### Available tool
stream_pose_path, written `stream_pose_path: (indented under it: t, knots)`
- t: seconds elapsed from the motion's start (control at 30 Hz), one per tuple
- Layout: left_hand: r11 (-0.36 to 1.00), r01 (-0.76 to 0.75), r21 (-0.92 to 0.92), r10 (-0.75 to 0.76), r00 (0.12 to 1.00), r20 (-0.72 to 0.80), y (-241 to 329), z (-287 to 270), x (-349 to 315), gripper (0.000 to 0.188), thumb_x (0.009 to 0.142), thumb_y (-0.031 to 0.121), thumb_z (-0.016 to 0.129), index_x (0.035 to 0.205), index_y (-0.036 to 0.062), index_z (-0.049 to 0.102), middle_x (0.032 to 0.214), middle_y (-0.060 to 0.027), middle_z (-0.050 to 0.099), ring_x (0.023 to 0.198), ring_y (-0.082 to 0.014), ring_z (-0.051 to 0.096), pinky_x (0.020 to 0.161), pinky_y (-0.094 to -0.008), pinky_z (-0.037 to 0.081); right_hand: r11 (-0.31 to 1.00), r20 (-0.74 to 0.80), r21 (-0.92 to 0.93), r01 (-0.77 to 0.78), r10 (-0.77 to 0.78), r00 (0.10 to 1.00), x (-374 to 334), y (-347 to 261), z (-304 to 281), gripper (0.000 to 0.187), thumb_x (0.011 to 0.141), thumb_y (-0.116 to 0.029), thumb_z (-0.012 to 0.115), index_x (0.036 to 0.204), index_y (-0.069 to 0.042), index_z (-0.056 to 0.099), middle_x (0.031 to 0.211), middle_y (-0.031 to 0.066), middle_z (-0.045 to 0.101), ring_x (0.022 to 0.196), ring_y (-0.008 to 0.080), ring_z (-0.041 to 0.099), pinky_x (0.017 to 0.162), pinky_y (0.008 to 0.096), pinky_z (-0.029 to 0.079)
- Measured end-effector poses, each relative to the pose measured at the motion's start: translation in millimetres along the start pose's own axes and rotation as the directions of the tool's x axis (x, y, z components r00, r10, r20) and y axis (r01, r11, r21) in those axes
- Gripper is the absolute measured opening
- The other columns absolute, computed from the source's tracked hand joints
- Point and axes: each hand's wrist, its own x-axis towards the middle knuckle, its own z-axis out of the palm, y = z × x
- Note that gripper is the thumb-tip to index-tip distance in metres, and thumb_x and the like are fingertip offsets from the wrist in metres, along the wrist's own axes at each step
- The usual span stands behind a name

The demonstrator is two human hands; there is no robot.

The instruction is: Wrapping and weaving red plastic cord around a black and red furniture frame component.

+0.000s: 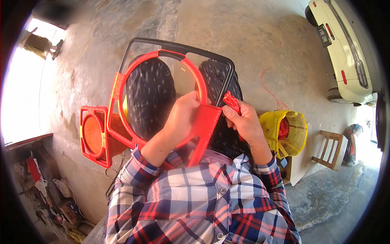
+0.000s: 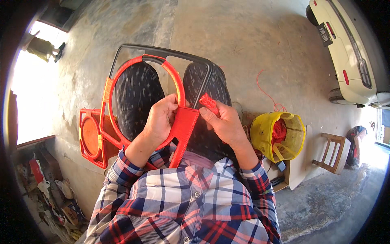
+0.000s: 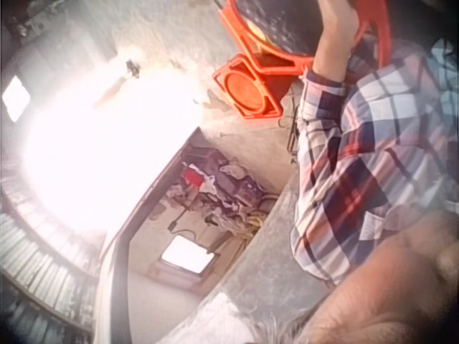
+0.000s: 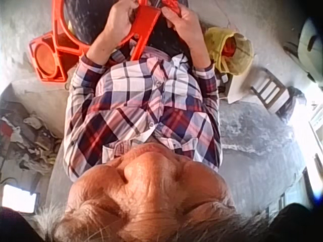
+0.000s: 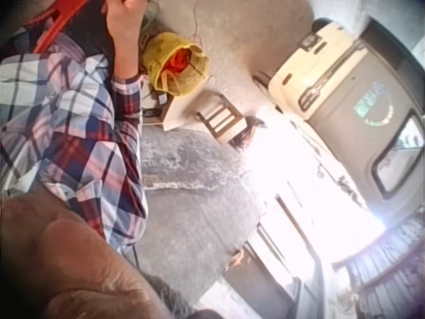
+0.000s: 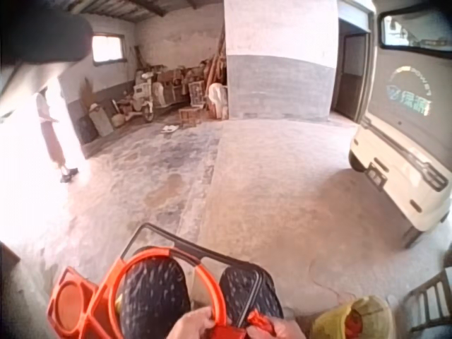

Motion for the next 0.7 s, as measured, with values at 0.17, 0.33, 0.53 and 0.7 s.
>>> stream_pose_path:
  t: [0.17, 0.33, 0.53, 0.7]
  knots:
    - [0.999, -0.016, 0.04, 0.015, 1.0, 0.021, 0.3, -0.3, -0.6, 0.03, 0.08, 0.011, 0.039, 0.1, -0.0022, 0.057, 0.091, -0.0103, 0.062, 0.081, -0.0179, 0.062, 0.076, -0.0307, 0.053, 1.0, -0.001, -0.011, 0.015, -0.015, 1.0, -0.1, 0.3, -0.1, 0.028, 0.093, -0.032, 0.063, 0.088, -0.004, 0.063, 0.061, -0.0036, 0.052, 0.056, 0.0051, 0.045, 0.051, 0.0234, 0.036]
    - [0.997, -0.033, 0.071, 0.032, 0.999, 0.02, 0.5, -0.1, -0.7, 0.03, 0.078, 0.01, 0.04, 0.099, -0.0026, 0.057, 0.09, -0.0106, 0.062, 0.079, -0.0176, 0.063, 0.076, -0.0302, 0.053, 1.0, -0.007, 0.005, 0.016, -0.016, 1.0, -0.1, 2.6, -1.0, 0.028, 0.093, -0.032, 0.064, 0.088, -0.004, 0.063, 0.062, -0.0036, 0.052, 0.056, 0.0052, 0.046, 0.051, 0.0233, 0.036]
    - [0.993, -0.071, 0.099, 0.068, 0.997, 0.032, -2.7, -1.3, 1.4, 0.029, 0.076, 0.008, 0.041, 0.097, -0.0032, 0.057, 0.089, -0.0108, 0.061, 0.08, -0.0178, 0.063, 0.076, -0.03, 0.054, 0.993, -0.036, 0.121, 0.018, -0.014, 0.999, -4.2, 2.8, -0.4, 0.023, 0.093, -0.027, 0.064, 0.088, -0.004, 0.063, 0.063, -0.0041, 0.051, 0.055, 0.0046, 0.045, 0.05, 0.022, 0.035]
    - [0.995, -0.067, 0.078, 0.064, 0.997, 0.041, -2.5, -1.4, 2.0, 0.029, 0.076, 0.007, 0.041, 0.097, -0.0031, 0.057, 0.09, -0.0106, 0.061, 0.081, -0.0181, 0.063, 0.076, -0.0304, 0.054, 0.995, -0.029, 0.094, 0.023, -0.021, 0.999, -6.0, 3.8, -0.2, 0.023, 0.093, -0.027, 0.065, 0.088, -0.004, 0.063, 0.063, -0.0042, 0.051, 0.054, 0.0048, 0.045, 0.05, 0.022, 0.035]
